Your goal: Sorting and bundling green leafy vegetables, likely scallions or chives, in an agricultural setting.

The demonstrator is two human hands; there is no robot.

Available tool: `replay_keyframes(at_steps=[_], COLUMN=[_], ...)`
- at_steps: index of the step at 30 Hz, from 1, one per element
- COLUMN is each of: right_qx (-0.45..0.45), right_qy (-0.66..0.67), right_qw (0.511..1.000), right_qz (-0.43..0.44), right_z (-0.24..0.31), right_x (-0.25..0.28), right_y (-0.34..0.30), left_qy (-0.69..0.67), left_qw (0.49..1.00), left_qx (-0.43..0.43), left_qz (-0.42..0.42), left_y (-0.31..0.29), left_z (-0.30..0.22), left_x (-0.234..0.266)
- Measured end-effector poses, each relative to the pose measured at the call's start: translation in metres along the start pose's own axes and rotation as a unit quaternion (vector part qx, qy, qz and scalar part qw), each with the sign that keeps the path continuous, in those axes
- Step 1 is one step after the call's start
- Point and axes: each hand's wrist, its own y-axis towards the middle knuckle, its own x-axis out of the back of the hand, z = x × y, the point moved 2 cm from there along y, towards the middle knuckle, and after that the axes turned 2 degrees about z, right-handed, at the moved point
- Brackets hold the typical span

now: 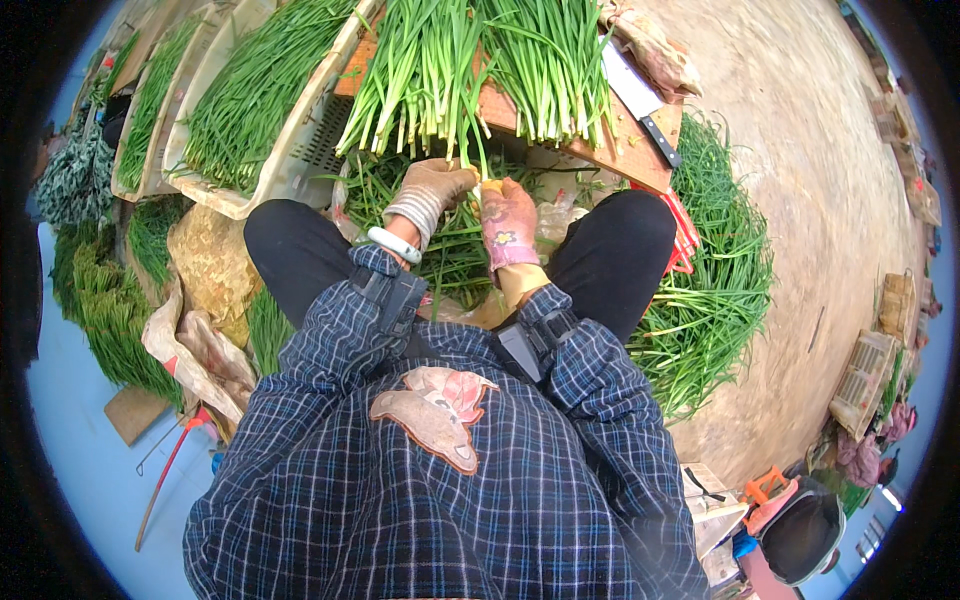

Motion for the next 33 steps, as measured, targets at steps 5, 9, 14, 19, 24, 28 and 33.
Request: replay_keyframes(at_steps=[5, 9, 14, 19, 24, 28, 33], right_qx=[0.138, 0.087, 0.126, 0.03, 0.035, 0.032, -0.036], right_qy=[-0.494, 0.025, -0.155, -0.102, -0.077, -0.177, -0.079], right_qw=[0.85, 0.993, 0.979, 0.994, 0.996, 0.984, 0.995], right_qz=[-0.117, 0.077, -0.044, 0.018, -0.019, -0.006, 0.055], right_z=[-0.002, -0.006, 0.0, 0.006, 0.0, -0.002, -0.008], right_x=[0.009, 0.036, -0.004, -0.004, 0.0, -0.009, -0.008], right_y=[0.009, 0.018, -0.005, -0.005, 0.002, -0.001, 0.004], left_qy=[0.05, -0.001, -0.014, 0.021, 0.003, -0.013, 0.017], left_qw=[0.999, 1.0, 0.998, 0.998, 0.996, 0.997, 0.998], left_qx=[0.003, -0.011, 0.019, 0.023, 0.017, -0.011, -0.028], left_qz=[-0.018, -0.002, 0.054, 0.061, 0.083, 0.074, 0.056], left_y=[-0.009, -0.034, -0.042, -0.029, -0.027, -0.026, -0.027], left_z=[-0.008, -0.031, -0.034, -0.023, -0.022, -0.022, -0.019], left_x=[0.006, 0.007, 0.022, 0.021, 0.029, 0.031, 0.029])
